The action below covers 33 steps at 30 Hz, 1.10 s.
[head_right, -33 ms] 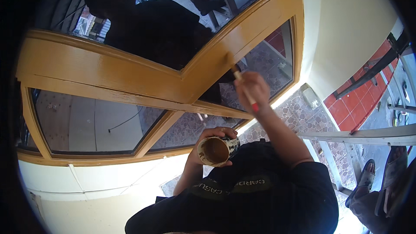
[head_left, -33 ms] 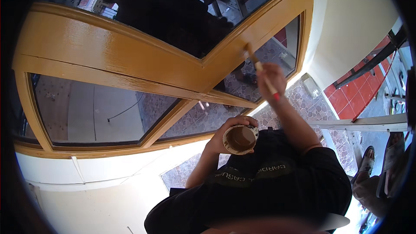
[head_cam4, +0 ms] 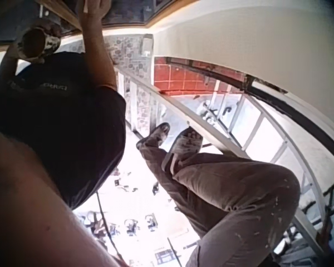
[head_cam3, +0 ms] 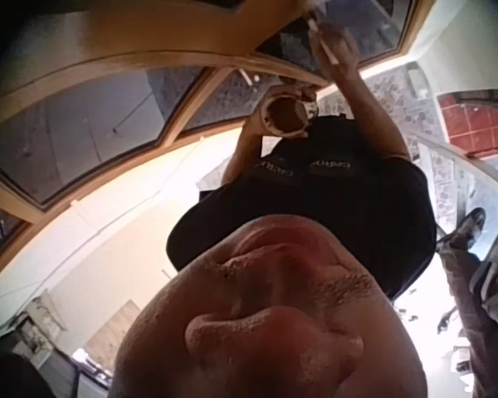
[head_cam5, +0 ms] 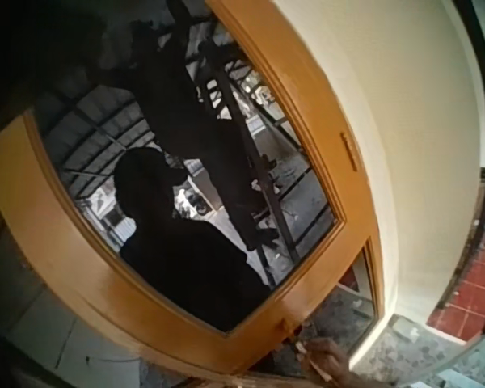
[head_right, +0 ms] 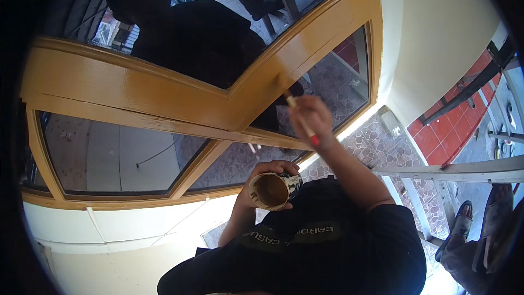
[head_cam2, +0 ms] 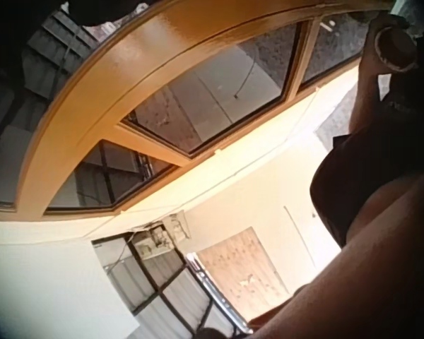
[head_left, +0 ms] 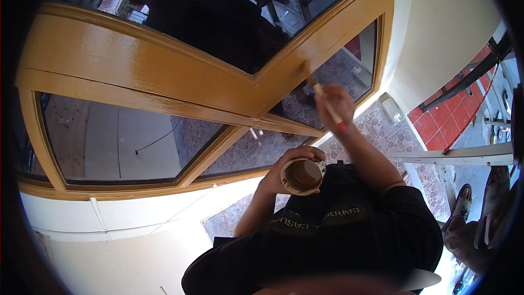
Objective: Painting the wooden frame of a door with glass panels using a brush and yellow-colored paint.
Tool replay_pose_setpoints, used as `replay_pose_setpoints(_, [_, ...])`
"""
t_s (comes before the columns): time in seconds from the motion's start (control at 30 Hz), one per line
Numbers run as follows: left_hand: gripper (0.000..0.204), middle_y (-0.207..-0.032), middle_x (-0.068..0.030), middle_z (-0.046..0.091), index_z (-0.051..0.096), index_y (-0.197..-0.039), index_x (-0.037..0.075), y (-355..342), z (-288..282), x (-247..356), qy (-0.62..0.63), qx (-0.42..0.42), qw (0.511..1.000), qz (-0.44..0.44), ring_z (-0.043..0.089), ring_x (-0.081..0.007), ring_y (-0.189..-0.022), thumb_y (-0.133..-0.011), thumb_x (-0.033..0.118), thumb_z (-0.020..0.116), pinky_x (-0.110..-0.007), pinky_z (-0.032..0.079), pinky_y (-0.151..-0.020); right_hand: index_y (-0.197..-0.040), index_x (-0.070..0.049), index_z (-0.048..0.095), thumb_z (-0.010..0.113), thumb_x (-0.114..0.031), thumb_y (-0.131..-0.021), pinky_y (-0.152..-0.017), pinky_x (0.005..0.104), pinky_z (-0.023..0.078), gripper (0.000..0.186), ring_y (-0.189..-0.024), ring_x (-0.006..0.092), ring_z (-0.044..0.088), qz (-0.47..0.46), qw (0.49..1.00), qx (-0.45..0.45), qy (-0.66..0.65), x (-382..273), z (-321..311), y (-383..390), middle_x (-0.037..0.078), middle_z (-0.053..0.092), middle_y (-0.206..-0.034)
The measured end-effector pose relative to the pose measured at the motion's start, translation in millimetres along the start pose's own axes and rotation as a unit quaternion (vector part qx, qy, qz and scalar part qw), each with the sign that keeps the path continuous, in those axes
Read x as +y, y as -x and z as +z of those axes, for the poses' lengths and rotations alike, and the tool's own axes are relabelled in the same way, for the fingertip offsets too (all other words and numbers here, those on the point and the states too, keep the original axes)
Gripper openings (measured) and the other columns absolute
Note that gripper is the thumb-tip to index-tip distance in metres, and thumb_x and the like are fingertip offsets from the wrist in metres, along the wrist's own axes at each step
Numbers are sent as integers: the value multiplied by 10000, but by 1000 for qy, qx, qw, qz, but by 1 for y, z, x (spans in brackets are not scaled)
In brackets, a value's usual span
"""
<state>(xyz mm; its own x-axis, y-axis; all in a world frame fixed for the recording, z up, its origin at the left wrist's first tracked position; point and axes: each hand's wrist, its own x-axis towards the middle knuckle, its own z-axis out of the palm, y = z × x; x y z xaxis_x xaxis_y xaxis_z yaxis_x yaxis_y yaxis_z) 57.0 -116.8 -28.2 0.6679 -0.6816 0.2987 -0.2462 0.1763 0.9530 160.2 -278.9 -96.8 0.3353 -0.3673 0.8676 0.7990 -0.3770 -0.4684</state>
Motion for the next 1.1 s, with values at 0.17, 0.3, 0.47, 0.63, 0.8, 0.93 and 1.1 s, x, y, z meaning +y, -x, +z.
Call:
replay_pose_setpoints(0.17, [843,-1279,-179,516,416,-1312,131,4,-2,3,14,1,1000,-9,533,-286,-1171,-619,-2,878,-390,468,-942,-820,-23,560,749,88,-706,-621,320,551,248,-767,276,659,16,987,-36,-154,-34,20,7,150,616,-889])
replay_pose_setpoints(0.3, [849,-1286,-173,513,415,-1314,130,7,-3,4,23,-10,1000,0,529,-279,-1181,-616,5,882,-389,470,-946,-835,-24,578,751,50,-738,-613,320,550,211,-764,276,665,-11,996,-58,-69,-15,12,-7,150,627,-889])
replay_pose_setpoints(0.47, [836,-1207,-164,558,427,-1292,116,21,-4,7,42,4,999,-14,522,-293,-1175,-604,0,888,-433,439,-971,-889,-24,540,677,16,-848,-626,297,539,148,-735,216,655,127,986,64,-85,15,-25,-28,165,634,-906])
replay_pose_setpoints(0.63, [828,-1233,-150,543,432,-1287,118,41,-15,-3,13,27,999,-18,519,-259,-1195,-604,-11,882,-393,465,-949,-947,-7,437,581,8,-917,-685,346,560,149,-764,249,650,259,956,50,-127,-21,-68,-19,197,593,-937])
replay_pose_setpoints(0.8, [822,-1227,-127,552,438,-1279,120,51,-27,-23,8,78,996,-43,522,-248,-1196,-600,-1,884,-401,450,-972,-927,7,466,646,-56,-899,-671,333,572,192,-744,226,651,388,910,82,-124,-60,-85,8,175,615,-916])
replay_pose_setpoints(0.93, [835,-1245,-88,548,443,-1276,114,58,-39,-47,1,113,990,-86,523,-206,-1189,-582,29,901,-374,444,-977,-965,22,446,620,-31,-902,-690,364,581,192,-767,244,645,360,924,70,-107,-80,-91,1,189,596,-925])
replay_pose_setpoints(1.1, [826,-1241,-66,550,450,-1273,114,40,-40,-33,-102,95,986,-87,533,-195,-1180,-587,92,910,-341,437,-993,-956,6,496,652,31,-853,-694,338,555,189,-788,248,653,289,931,-89,-206,-128,-103,-45,185,621,-899])
